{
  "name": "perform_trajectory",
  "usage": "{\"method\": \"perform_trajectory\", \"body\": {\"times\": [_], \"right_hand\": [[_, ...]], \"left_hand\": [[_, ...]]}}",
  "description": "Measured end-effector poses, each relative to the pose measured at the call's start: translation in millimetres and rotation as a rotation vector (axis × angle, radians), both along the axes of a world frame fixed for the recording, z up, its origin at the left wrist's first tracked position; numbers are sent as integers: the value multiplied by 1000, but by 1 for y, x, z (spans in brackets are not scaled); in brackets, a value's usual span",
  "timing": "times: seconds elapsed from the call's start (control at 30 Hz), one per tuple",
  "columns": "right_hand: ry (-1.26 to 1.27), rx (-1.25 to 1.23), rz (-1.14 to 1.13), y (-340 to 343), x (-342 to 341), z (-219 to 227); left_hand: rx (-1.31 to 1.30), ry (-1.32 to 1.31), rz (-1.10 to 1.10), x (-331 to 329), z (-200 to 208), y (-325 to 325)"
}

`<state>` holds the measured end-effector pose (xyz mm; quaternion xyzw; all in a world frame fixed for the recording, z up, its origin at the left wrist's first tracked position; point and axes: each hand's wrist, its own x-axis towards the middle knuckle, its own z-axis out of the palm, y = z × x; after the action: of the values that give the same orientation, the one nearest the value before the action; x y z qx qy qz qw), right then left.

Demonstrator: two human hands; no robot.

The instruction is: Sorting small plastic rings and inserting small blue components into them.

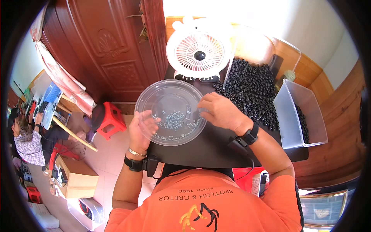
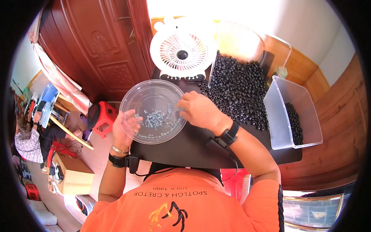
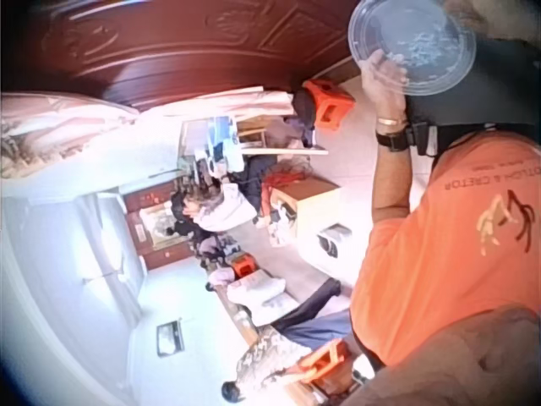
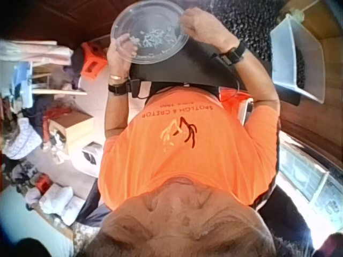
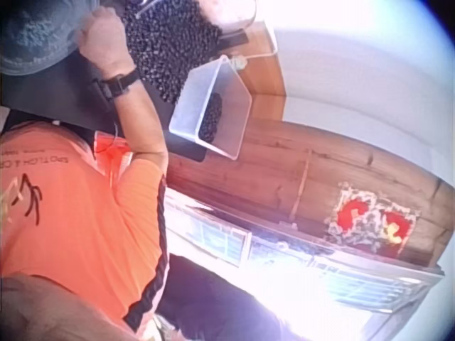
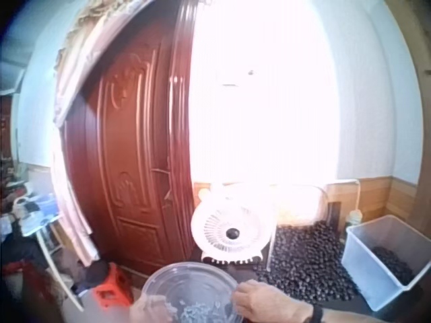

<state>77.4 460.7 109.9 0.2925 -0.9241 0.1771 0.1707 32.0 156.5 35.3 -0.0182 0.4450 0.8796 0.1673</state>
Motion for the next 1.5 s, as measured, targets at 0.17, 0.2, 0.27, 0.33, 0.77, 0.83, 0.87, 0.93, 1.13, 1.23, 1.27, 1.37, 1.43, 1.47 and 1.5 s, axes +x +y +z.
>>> {"method": "perform_trajectory", "body": {"times": [0.17, 0.2, 0.27, 0.33, 0.77, 0.83, 0.87, 0.93, 1.13, 1.23, 1.27, 1.37, 1.43, 1.47, 1.5], "right_hand": [[64, 54, 28, -21, -4, -22], [63, 53, 28, -25, -4, -24], [2, 32, 18, -33, -4, -26], [-7, 40, 10, -40, -4, -28], [-76, 159, -35, -53, -8, -45], [-75, 136, -35, -52, -10, -47], [-73, 112, -31, -54, -10, -45], [-42, 24, -28, -52, -7, -39], [140, -277, -89, -26, 20, 9], [111, -295, -168, -4, 32, 11], [103, -295, -182, 3, 36, 9], [53, -281, -202, 18, 44, -4], [48, -291, -213, 28, 48, -14], [47, -303, -212, 31, 49, -20], [46, -306, -190, 32, 51, -24]], "left_hand": [[12, 1, 3, -2, 0, -2], [11, 0, 3, -2, 0, -2], [11, 16, -9, -3, -2, -2], [8, 16, -9, -5, -2, -1], [-114, 27, -54, -21, -9, 1], [-108, 31, -53, -23, -10, 0], [-103, 35, -49, -23, -11, -2], [-67, 22, -39, -24, -16, -6], [86, 34, 32, -18, -18, -42], [80, 89, 231, -10, -10, -63], [73, 95, 254, -9, -13, -77], [180, 216, 378, 0, -24, -124], [162, 217, 435, 13, -13, -145], [158, 211, 472, 21, -10, -154], [109, 241, 497, 30, -8, -160]]}}
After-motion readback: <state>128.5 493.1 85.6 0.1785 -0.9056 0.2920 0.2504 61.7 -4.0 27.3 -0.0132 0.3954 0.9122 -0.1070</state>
